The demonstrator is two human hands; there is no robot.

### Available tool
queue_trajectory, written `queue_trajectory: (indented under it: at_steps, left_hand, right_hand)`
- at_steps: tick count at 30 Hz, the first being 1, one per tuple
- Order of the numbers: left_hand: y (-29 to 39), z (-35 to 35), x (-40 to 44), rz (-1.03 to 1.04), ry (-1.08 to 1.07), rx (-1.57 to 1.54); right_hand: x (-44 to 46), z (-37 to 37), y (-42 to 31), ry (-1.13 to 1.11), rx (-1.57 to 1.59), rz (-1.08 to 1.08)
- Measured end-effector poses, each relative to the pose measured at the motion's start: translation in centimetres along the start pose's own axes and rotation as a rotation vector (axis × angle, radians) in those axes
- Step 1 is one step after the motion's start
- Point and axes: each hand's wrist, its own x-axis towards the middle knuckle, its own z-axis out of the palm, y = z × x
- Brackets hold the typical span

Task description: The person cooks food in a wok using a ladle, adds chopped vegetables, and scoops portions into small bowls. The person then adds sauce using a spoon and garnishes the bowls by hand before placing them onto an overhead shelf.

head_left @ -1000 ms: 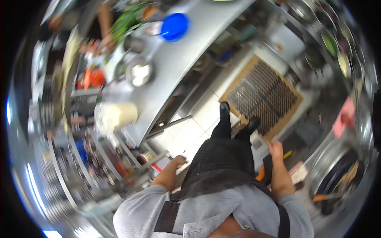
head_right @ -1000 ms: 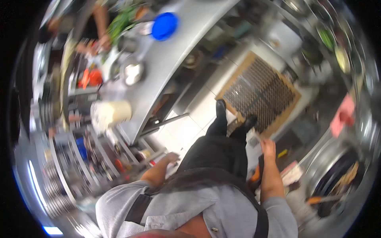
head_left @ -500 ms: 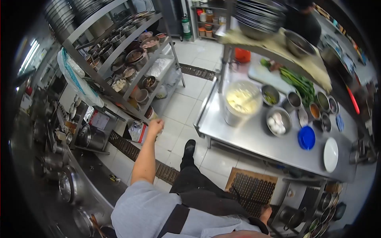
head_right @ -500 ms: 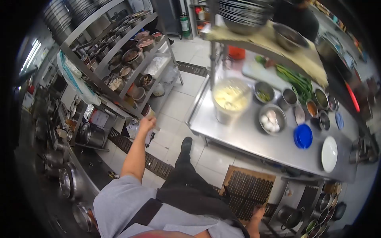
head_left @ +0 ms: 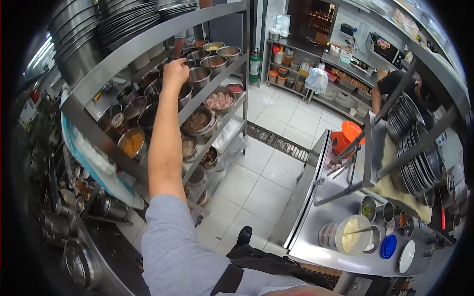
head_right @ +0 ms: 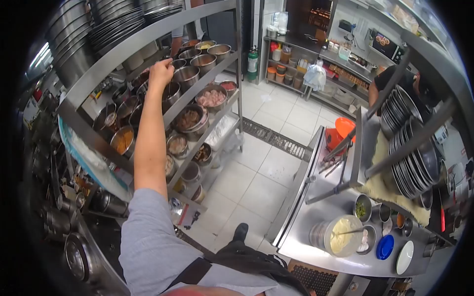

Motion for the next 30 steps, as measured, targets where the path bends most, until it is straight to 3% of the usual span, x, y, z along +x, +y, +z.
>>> queue_trajectory:
  at_steps: [1, 3, 4, 5, 6, 9, 14, 16, 19, 21, 23, 24, 25, 28, 29, 30]
  left_hand:
    - [-1.0, 1.1, 2.4, 0.061, -0.068, 0.092]
    - [-2.2, 4.9, 5.6, -0.055, -0.530, 0.181]
    - [-2.3, 7.6, 6.1, -0.136, -0.646, 0.325]
    - [-1.5, 8.2, 5.6, -0.077, -0.816, 0.472]
    - [-3.7, 11.3, 5.7, -0.032, -0.883, 0.476]
    - [-5.2, 13.0, 6.6, -0.252, -1.102, 0.353]
    - [-3.9, 12.8, 5.9, -0.321, -1.172, 0.437]
    - [-0.5, 10.3, 4.6, -0.490, -0.919, 0.377]
    - [-3.0, 12.4, 5.4, -0.401, -1.095, 0.396]
    - [-0.6, 10.9, 4.9, -0.479, -1.043, 0.393]
    - [-2.0, 11.9, 4.9, -0.377, -0.874, 0.322]
    - [-4.0, 13.0, 5.8, -0.211, -0.951, 0.425]
    - [-5.2, 13.7, 6.3, -0.141, -0.886, 0.454]
    - [-5.6, 11.6, 8.0, -0.271, -0.879, 0.336]
    - [-11.4, 15.0, 10.5, 0.412, -0.998, 0.549]
    - [-11.7, 14.6, 10.7, 0.248, -0.940, 0.357]
  right_hand:
    - [-0.2, -0.5, -1.4, 0.004, 0.003, 0.007]
    - [-0.3, -1.6, -3.3, 0.016, 0.018, 0.026]
    - [-0.4, -1.9, -3.9, 0.021, 0.024, 0.034]
    - [-0.5, -2.2, -4.2, 0.030, 0.036, 0.052]
    - [-0.7, -2.4, -4.3, 0.035, 0.047, 0.069]
    - [-1.4, -2.6, -4.2, 0.049, 0.085, 0.125]
    - [-3.0, -2.6, -3.8, 0.035, 0.148, 0.209]
    - [-3.9, -2.7, -3.9, 0.025, 0.182, 0.236]
    - [-5.7, -3.4, -4.5, 0.009, 0.255, 0.270]
    - [-6.8, -4.0, -5.1, -0.002, 0.306, 0.286]
    - [-7.3, -3.8, -4.7, 0.008, 0.335, 0.289]
    - [-6.7, -2.3, -3.1, 0.030, 0.292, 0.269]
    - [-6.0, -0.4, -1.0, 0.054, 0.249, 0.249]
    - [-5.7, 1.8, 1.8, 0.056, 0.153, 0.192]
    - [-5.9, 2.0, 2.2, 0.025, 0.157, 0.182]
    - [-5.8, 2.8, 2.9, 0.020, 0.104, 0.237]
